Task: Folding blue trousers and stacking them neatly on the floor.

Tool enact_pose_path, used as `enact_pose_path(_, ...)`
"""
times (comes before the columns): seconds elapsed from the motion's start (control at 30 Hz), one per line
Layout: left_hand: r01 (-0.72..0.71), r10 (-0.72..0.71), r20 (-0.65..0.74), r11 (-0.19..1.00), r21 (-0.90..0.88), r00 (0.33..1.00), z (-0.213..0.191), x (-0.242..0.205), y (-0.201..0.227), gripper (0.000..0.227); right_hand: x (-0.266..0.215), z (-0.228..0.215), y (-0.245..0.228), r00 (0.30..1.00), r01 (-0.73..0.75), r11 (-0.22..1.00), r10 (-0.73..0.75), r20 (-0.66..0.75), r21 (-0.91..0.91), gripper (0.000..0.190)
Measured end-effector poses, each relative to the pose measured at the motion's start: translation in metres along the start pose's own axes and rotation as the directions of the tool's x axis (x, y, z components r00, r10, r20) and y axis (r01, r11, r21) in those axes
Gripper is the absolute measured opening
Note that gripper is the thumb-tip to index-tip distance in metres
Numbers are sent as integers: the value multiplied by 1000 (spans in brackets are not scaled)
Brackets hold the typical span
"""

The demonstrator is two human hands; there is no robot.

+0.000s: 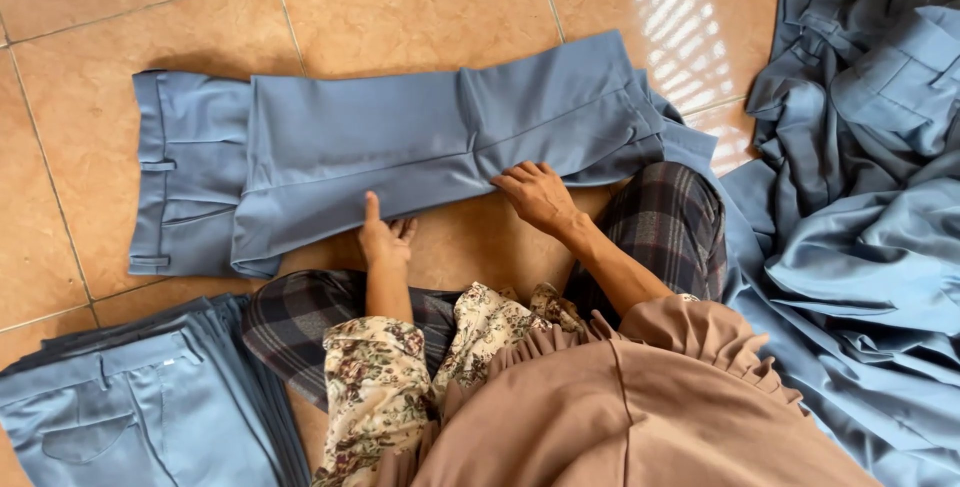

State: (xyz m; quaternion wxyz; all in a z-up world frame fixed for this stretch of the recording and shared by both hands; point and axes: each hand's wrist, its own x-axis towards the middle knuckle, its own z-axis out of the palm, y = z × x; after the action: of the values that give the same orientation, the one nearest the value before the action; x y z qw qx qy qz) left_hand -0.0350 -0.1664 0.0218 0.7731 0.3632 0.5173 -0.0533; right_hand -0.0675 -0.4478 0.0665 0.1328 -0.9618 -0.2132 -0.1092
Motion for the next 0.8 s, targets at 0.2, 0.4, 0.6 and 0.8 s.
enact_pose_path(0.2,-268,260,-73,954,-132,963,-17,61,16,79,-20,7,7,996,-78,982,86,39,-174,31)
enact_pose_path(0.4,-456,439,-124,862,-220,890,-85,145,88,74,-20,17,8,979,-65,997,73,189,-51,45)
enact_pose_path(0.6,-763,920,-35,344,548,390,-51,26,59,86,-15,14,31,939,-310,939,327,-109,148,26)
enact_pose_path(0.8,-875,550,800,-234,424,240,-18,-23,17,37,-4,21,80,673,-730,665,739,-3,157,46)
